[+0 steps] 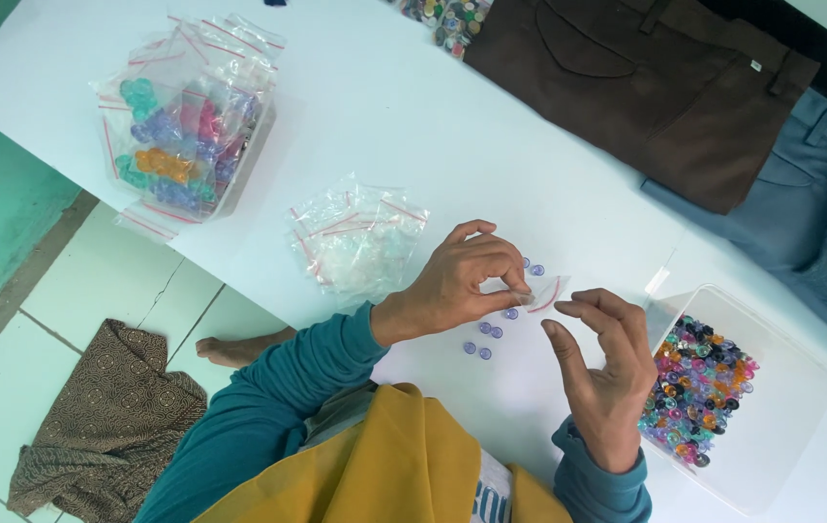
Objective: Sorting small colorful beads and placing them into small plastic bags
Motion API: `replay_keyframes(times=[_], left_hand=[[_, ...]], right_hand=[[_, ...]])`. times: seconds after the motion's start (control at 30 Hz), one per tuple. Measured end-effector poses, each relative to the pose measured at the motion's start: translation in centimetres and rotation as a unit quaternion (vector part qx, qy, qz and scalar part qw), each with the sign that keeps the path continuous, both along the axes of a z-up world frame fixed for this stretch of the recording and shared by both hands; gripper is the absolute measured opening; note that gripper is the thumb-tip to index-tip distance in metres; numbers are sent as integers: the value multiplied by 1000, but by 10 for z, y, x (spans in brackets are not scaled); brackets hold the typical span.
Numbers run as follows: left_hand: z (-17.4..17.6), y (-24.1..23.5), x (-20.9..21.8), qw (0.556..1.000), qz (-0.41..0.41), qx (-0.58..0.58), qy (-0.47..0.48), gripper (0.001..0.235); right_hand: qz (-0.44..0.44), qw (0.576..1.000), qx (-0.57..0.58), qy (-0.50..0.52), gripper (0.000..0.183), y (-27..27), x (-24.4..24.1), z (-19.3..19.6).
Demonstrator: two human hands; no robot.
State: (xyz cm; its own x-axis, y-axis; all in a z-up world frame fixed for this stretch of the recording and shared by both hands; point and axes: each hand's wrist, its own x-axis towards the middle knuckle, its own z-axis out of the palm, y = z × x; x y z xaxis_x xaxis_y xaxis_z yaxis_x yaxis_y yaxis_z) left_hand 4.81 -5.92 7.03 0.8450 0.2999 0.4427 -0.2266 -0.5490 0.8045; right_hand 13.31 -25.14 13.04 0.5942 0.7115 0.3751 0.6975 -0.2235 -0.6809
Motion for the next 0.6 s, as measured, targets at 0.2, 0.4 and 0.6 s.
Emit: replay_keyframes(times=[0.2,0.4,0.6], left_hand=[[-12,-3,3,996,32,45,-71,20],[-19,-4,2,985,59,120,-108,24],[-13,5,-4,996,-24,81,29,86]], right_hand=[[-12,994,-47,-101,29,6,4,-13],[-18,996,-46,-74,27,15,-1,-17],[-4,996,-26,-89,9,17,0,-15]])
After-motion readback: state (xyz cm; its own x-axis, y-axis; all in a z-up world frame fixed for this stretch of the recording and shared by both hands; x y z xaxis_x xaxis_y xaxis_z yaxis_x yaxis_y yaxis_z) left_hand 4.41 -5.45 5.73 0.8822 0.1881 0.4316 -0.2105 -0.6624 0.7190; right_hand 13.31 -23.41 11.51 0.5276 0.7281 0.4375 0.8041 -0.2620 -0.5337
